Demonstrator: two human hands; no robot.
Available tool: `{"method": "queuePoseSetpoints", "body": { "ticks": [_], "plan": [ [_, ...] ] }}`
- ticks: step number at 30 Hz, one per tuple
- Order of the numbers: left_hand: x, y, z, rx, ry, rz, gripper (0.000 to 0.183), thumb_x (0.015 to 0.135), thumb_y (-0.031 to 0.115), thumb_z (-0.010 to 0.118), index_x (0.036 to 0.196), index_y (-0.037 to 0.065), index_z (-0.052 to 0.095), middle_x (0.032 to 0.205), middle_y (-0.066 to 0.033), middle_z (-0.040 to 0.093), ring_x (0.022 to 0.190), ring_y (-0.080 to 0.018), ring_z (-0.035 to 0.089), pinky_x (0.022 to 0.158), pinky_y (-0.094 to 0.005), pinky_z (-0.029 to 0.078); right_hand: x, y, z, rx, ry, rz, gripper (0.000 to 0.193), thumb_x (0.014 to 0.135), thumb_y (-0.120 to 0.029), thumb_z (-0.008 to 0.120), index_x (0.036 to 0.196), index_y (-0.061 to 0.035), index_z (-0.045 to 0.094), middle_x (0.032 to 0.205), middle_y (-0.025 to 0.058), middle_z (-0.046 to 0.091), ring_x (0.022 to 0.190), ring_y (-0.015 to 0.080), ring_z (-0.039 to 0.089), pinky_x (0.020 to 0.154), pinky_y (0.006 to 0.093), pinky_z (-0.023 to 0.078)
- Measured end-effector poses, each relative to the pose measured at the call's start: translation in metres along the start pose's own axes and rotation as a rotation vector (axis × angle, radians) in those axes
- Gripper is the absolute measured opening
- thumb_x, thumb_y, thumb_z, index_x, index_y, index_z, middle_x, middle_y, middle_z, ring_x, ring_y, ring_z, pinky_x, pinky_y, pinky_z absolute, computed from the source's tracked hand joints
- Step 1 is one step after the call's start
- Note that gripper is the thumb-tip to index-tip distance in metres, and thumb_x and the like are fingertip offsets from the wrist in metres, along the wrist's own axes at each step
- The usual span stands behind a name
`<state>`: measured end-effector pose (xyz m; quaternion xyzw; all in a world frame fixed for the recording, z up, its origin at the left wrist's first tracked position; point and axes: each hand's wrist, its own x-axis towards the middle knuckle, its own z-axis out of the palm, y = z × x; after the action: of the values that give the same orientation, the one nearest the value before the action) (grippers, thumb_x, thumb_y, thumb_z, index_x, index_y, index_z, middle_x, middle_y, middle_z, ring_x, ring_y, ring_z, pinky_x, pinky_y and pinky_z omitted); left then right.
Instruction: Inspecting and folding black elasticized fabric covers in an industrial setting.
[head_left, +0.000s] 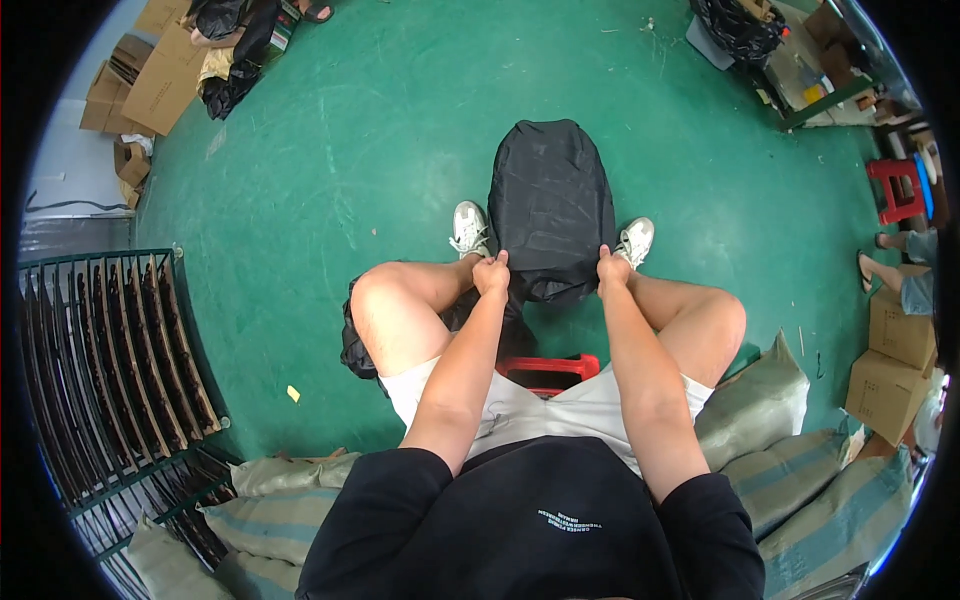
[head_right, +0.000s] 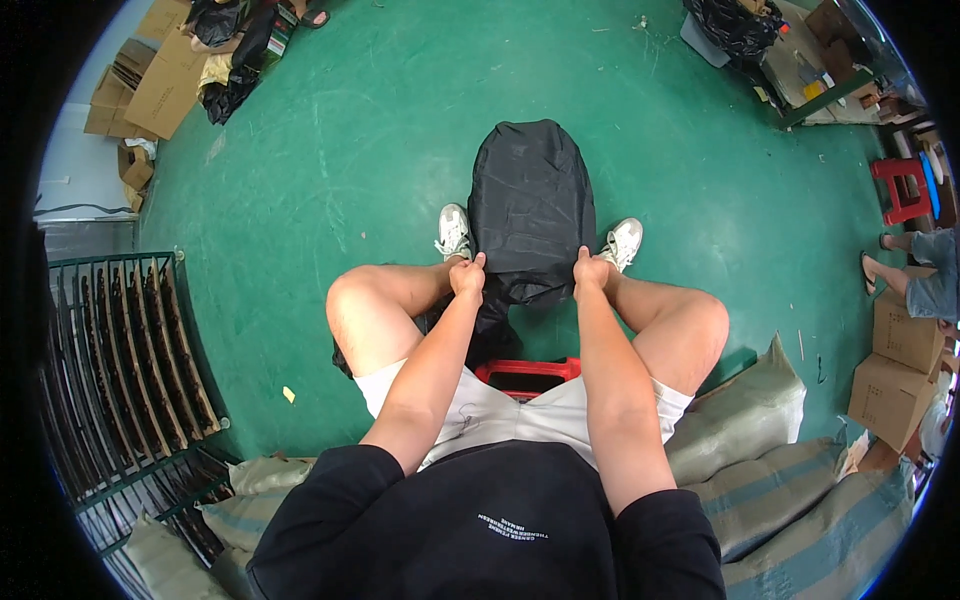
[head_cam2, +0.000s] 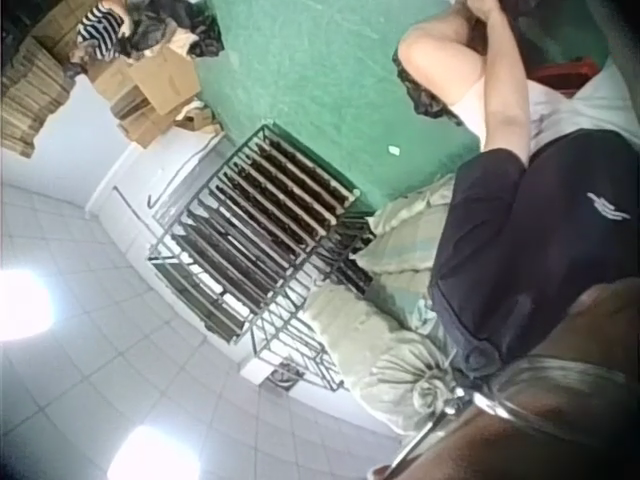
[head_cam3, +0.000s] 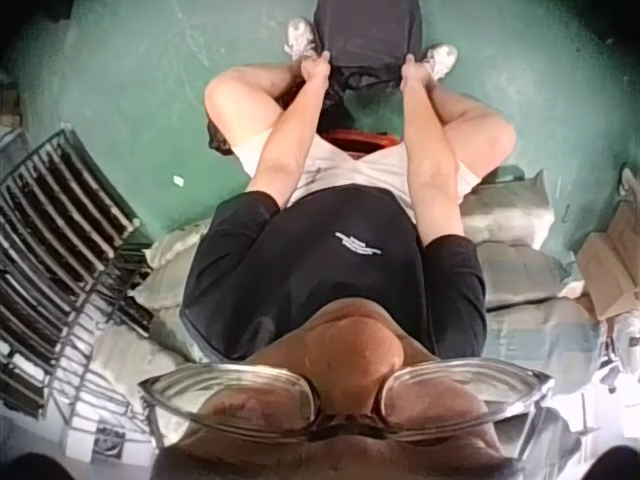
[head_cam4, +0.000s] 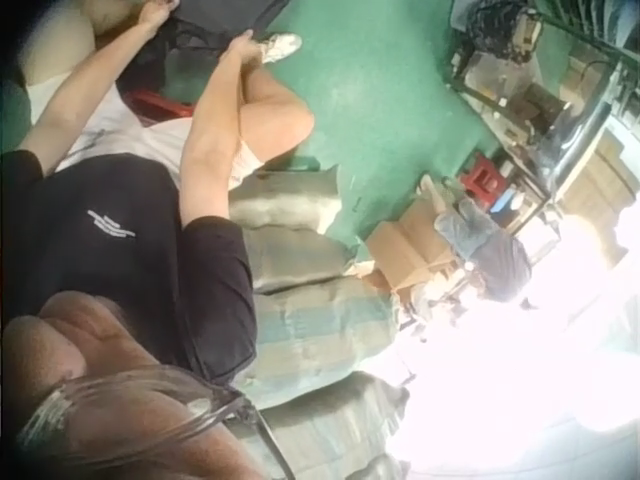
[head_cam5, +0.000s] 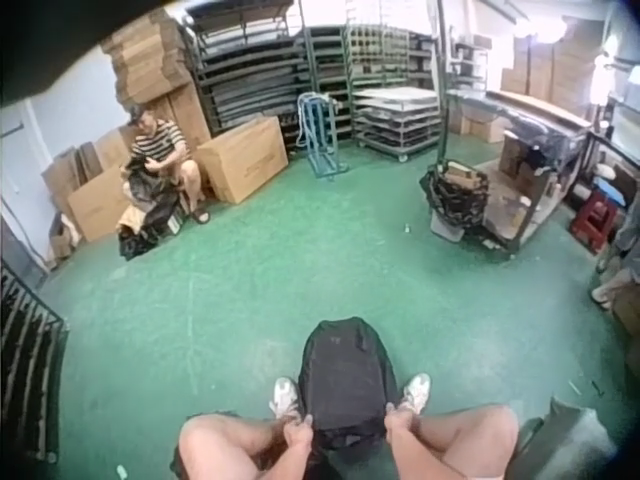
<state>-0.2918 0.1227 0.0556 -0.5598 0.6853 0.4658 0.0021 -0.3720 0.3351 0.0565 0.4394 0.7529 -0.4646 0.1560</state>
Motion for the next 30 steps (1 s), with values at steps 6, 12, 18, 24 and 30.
{"method": "queuePoseSetpoints", "body": {
  "ticks": [6,12,18,24,30],
  "plan": [
    [0.015,-0.030,0.006,-0.292,-0.005,-0.214,0.046,0.087,0.034,0.074,0.104,-0.007,0.068,0.098,-0.0159,0.070,0.090,-0.0244,0.064,0.085,-0.0355,0.048,-0.025,0.006,-0.006,-0.228,-0.101,-0.119,0.051,0.092,-0.043,0.062,0.114,0.0021,0.066,0.119,0.0218,0.064,0.115,0.0322,0.060,0.097,0.0396,0.044],
    [-0.001,-0.017,0.011,-0.463,-0.051,-0.183,0.041,0.085,0.032,0.077,0.092,-0.007,0.069,0.090,-0.0110,0.069,0.082,-0.0211,0.059,0.081,-0.0335,0.047,-0.002,0.032,0.002,0.006,-0.031,-0.140,0.054,0.080,-0.049,0.074,0.103,-0.0002,0.070,0.119,0.0174,0.064,0.116,0.0332,0.057,0.100,0.0406,0.043],
    [-0.013,-0.027,-0.003,-0.351,-0.141,0.160,0.044,0.074,0.030,0.085,0.072,-0.004,0.057,0.071,-0.0057,0.056,0.070,-0.0162,0.049,0.069,-0.0324,0.043,-0.038,0.039,0.011,-0.039,-0.187,-0.146,0.055,0.069,-0.045,0.083,0.095,0.0019,0.071,0.152,0.0130,0.035,0.133,0.0359,0.040,0.111,0.0434,0.031],
    [-0.036,-0.022,-0.005,-0.148,-0.105,0.145,0.049,0.072,0.026,0.086,0.054,-0.001,0.050,0.052,-0.0032,0.046,0.054,-0.0150,0.042,0.055,-0.0350,0.042,-0.029,0.058,0.006,0.071,-0.142,-0.302,0.043,0.073,-0.035,0.081,0.074,0.0049,0.064,0.146,0.0204,0.042,0.129,0.0371,0.045,0.108,0.0414,0.035],
    [-0.044,-0.040,0.005,-0.080,0.098,0.054,0.040,0.073,0.025,0.087,0.067,-0.002,0.058,0.065,-0.0054,0.057,0.061,-0.0137,0.050,0.060,-0.0346,0.045,-0.042,0.067,0.011,-0.095,-0.041,-0.216,0.040,0.077,-0.027,0.081,0.066,0.0013,0.055,0.133,0.0212,0.053,0.122,0.0331,0.052,0.101,0.0358,0.041]
  ]
}}
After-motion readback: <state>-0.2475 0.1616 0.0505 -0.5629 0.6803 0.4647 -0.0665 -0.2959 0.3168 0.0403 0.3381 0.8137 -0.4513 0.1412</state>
